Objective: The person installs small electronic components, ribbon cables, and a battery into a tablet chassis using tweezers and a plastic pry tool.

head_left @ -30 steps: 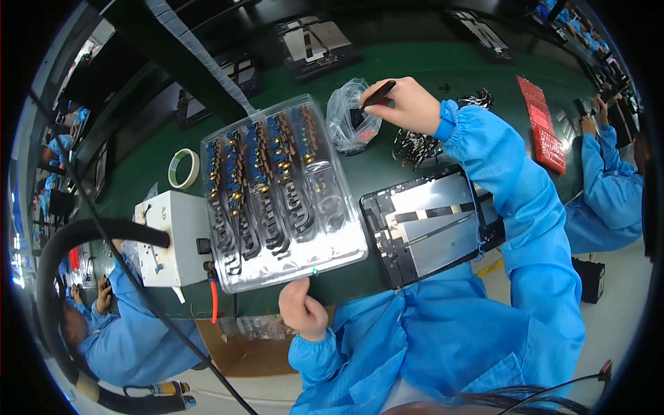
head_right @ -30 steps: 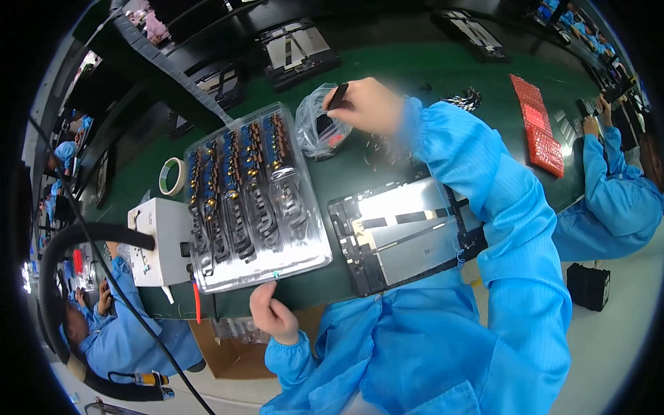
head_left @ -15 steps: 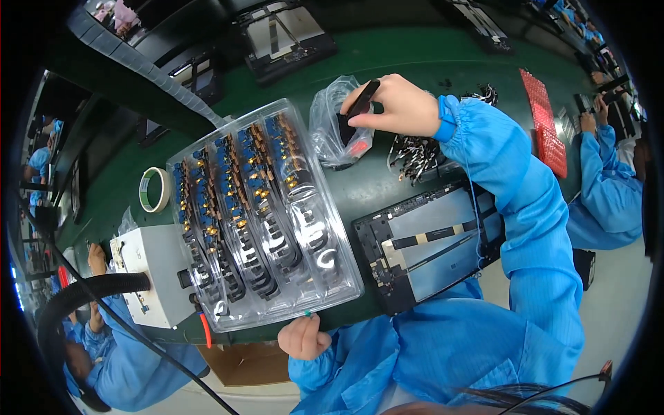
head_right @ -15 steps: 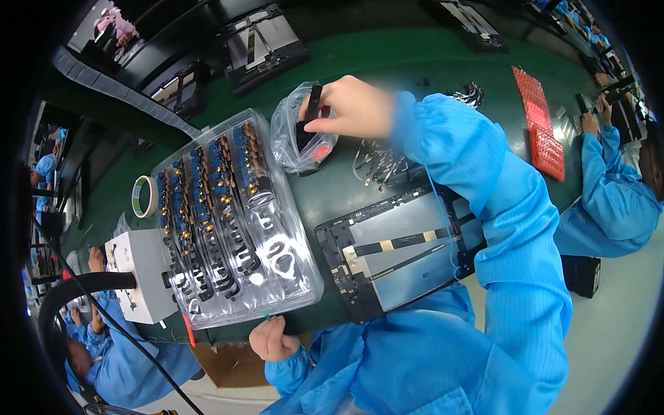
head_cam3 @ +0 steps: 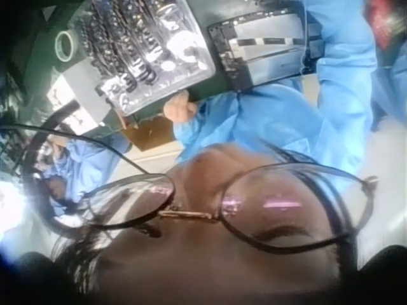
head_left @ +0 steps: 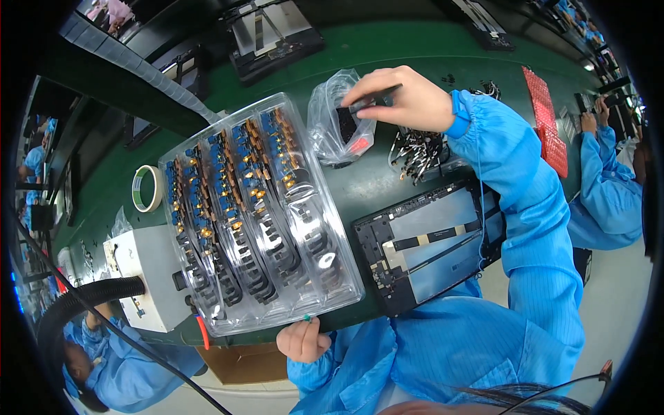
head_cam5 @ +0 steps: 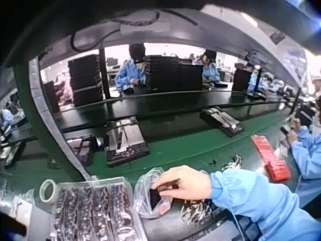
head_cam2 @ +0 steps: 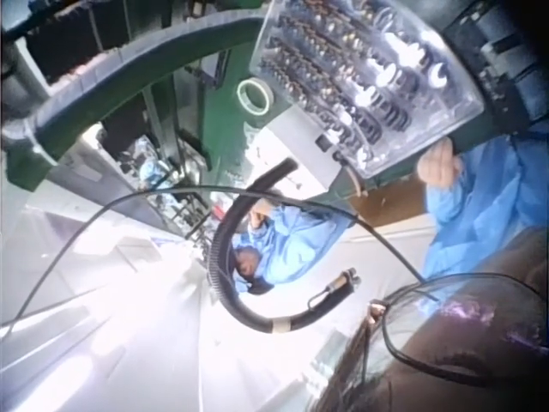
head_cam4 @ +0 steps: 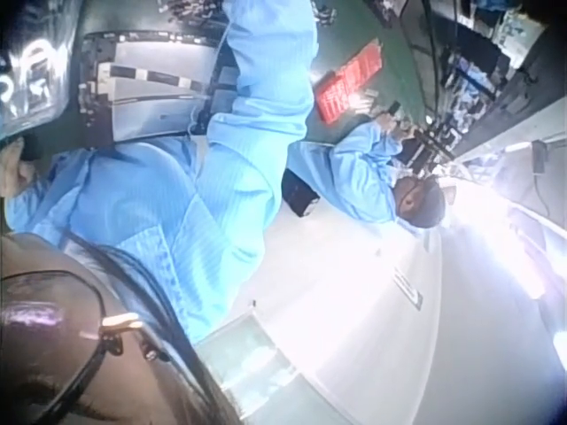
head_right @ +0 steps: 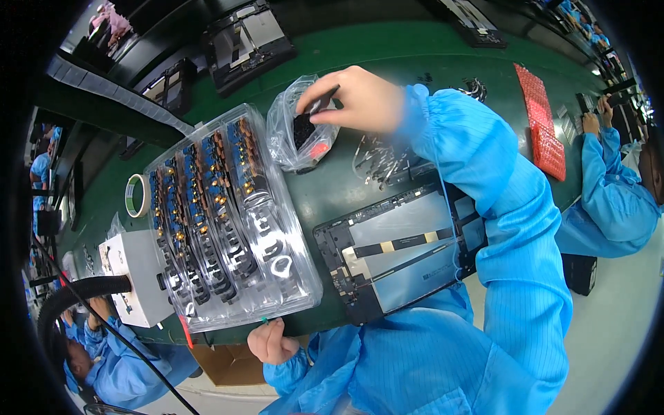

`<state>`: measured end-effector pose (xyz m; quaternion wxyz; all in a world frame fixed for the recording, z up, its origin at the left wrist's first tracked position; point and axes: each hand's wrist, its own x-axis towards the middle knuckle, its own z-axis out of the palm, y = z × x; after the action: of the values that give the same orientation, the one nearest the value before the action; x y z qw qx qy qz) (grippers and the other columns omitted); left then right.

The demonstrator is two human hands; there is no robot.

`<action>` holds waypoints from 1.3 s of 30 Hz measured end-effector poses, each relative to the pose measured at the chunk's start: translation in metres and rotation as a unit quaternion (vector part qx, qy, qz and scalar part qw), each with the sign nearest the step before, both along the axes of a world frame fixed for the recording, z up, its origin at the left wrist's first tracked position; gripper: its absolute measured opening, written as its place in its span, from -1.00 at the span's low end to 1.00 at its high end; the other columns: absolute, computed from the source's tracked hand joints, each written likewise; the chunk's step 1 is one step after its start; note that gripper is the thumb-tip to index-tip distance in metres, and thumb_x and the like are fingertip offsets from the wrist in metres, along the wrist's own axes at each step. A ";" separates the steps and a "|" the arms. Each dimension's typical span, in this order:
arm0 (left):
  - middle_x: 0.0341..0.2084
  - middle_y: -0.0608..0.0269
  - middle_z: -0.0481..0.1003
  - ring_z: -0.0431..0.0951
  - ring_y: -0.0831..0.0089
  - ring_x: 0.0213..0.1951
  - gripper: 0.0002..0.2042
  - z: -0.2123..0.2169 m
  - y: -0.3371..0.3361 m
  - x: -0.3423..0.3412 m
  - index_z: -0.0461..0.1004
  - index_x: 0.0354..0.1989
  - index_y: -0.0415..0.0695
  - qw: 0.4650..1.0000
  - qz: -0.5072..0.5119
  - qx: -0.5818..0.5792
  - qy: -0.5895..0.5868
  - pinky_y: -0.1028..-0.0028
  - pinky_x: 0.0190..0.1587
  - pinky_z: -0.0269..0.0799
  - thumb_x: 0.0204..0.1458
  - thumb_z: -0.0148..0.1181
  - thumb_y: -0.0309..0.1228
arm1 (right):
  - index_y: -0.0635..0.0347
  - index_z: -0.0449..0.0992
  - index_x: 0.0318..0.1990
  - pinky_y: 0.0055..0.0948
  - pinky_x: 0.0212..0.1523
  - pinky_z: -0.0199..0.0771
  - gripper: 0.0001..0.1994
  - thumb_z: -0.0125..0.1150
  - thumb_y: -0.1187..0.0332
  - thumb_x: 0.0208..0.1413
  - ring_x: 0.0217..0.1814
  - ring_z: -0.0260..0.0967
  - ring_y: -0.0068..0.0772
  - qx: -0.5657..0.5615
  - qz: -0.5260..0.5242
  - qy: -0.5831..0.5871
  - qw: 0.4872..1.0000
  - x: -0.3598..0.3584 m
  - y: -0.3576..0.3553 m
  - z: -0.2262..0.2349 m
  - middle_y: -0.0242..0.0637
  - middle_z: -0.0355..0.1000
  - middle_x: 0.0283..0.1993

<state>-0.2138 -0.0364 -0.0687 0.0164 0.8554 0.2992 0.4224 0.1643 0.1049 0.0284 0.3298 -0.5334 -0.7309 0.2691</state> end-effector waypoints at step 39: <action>-0.57 0.23 0.47 0.43 0.38 -0.62 -0.77 -0.003 0.003 0.001 0.50 -0.48 -0.18 0.999 0.020 0.023 -0.015 0.52 -0.60 0.29 -0.39 -0.02 -0.55 | 0.20 0.53 -0.25 -0.49 -0.30 0.43 -0.80 0.21 0.46 -0.11 -0.35 0.44 -0.31 -0.014 -0.057 -0.062 0.996 -0.007 0.005 -0.016 -0.18 0.48 -0.33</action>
<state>-0.2126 -0.0335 -0.0716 -0.0074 0.8431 0.3059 0.4422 0.1574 0.1097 0.0127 0.2910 -0.5945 -0.7145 0.2264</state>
